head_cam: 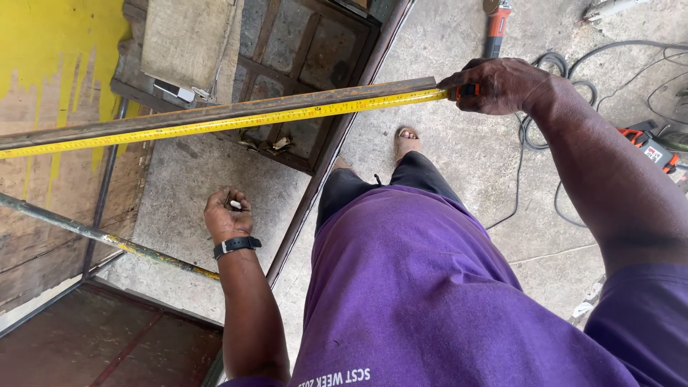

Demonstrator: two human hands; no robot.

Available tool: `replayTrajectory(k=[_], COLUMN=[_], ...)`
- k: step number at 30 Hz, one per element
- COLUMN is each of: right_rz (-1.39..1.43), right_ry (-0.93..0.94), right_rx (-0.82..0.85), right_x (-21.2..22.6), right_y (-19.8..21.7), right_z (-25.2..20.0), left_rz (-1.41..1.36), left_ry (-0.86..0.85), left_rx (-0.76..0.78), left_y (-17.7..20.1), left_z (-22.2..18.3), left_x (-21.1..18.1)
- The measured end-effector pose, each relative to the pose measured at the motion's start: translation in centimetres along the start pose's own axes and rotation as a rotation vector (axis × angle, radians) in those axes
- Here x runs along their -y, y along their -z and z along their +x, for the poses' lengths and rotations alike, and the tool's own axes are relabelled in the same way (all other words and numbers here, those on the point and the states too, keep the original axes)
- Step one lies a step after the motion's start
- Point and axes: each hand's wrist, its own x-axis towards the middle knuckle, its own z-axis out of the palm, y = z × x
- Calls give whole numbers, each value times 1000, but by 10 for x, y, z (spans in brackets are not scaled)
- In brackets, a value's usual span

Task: Measuring and marking a metal frame structure using a tape measure and chalk.

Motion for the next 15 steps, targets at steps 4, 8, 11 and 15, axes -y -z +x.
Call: replayTrajectory(k=[4, 8, 11, 15], right_rz=[-20, -24, -35, -41], right_ry=[3, -25, 73, 21], right_rx=[19, 35, -41, 1], right_x=[2, 8, -3, 2], right_y=[2, 6, -2, 1], right_z=[0, -2, 0, -1], left_rz=[-60, -93, -77, -112], left_ry=[-14, -37, -60, -72], left_rx=[20, 12, 24, 16], left_y=[22, 27, 32, 31], left_z=[17, 17, 22, 19], left_x=[14, 18, 26, 36])
